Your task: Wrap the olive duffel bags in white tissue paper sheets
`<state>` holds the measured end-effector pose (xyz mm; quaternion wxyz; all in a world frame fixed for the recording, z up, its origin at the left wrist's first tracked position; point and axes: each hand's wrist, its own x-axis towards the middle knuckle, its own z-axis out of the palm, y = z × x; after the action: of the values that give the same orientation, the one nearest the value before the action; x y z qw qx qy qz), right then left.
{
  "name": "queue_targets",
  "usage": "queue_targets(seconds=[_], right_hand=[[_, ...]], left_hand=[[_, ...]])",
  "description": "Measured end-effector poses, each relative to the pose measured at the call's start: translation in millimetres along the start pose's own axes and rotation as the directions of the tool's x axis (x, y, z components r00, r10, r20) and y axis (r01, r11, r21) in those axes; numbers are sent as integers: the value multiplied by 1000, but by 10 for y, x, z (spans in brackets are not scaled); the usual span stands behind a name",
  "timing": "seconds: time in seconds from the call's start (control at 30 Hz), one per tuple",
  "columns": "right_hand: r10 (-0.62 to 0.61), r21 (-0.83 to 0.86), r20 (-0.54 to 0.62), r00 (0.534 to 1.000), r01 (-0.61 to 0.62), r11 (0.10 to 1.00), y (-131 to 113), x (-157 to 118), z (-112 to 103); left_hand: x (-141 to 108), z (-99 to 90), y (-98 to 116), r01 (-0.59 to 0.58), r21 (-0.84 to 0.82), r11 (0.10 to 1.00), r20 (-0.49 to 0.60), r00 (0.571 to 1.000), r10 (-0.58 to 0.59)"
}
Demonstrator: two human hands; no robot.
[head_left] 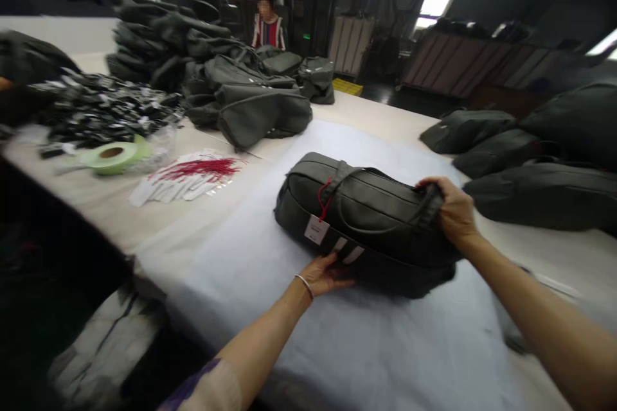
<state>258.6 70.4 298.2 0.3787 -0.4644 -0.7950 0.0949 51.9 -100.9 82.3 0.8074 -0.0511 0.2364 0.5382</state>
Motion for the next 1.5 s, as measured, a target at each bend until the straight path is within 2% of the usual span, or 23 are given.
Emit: queue_targets(seconds=[0.13,0.3,0.43,0.67,0.87,1.17,1.37,1.5], right_hand=[[-28,-58,20,999,29,998,70,15,2],[45,-49,51,998,-42,998,178,32,46],[39,-47,-8,999,-39,998,120,19,80],[36,-2,10,999,-36,999,-11,105,66],[50,34,-7,999,-50,998,-92,49,128],[29,25,-7,1000,-29,999,-46,10,193],[17,1,-26,1000,-17,1000,-30,-61,229],[15,-16,-15,1000,-15,1000,-66,-92,225]], left_hand=[[-45,2,-15,-28,25,999,47,999,27],[-10,-51,-1,-67,35,997,89,994,64],[-13,-44,35,-62,44,997,65,996,59],[-20,-23,160,-21,27,999,45,999,20],[-10,-72,219,-8,19,1000,-9,1000,8],[10,-136,185,-23,19,1000,-53,998,24],[-48,-217,238,-20,46,999,-32,999,21],[-102,-200,230,-45,55,997,-32,998,47]])
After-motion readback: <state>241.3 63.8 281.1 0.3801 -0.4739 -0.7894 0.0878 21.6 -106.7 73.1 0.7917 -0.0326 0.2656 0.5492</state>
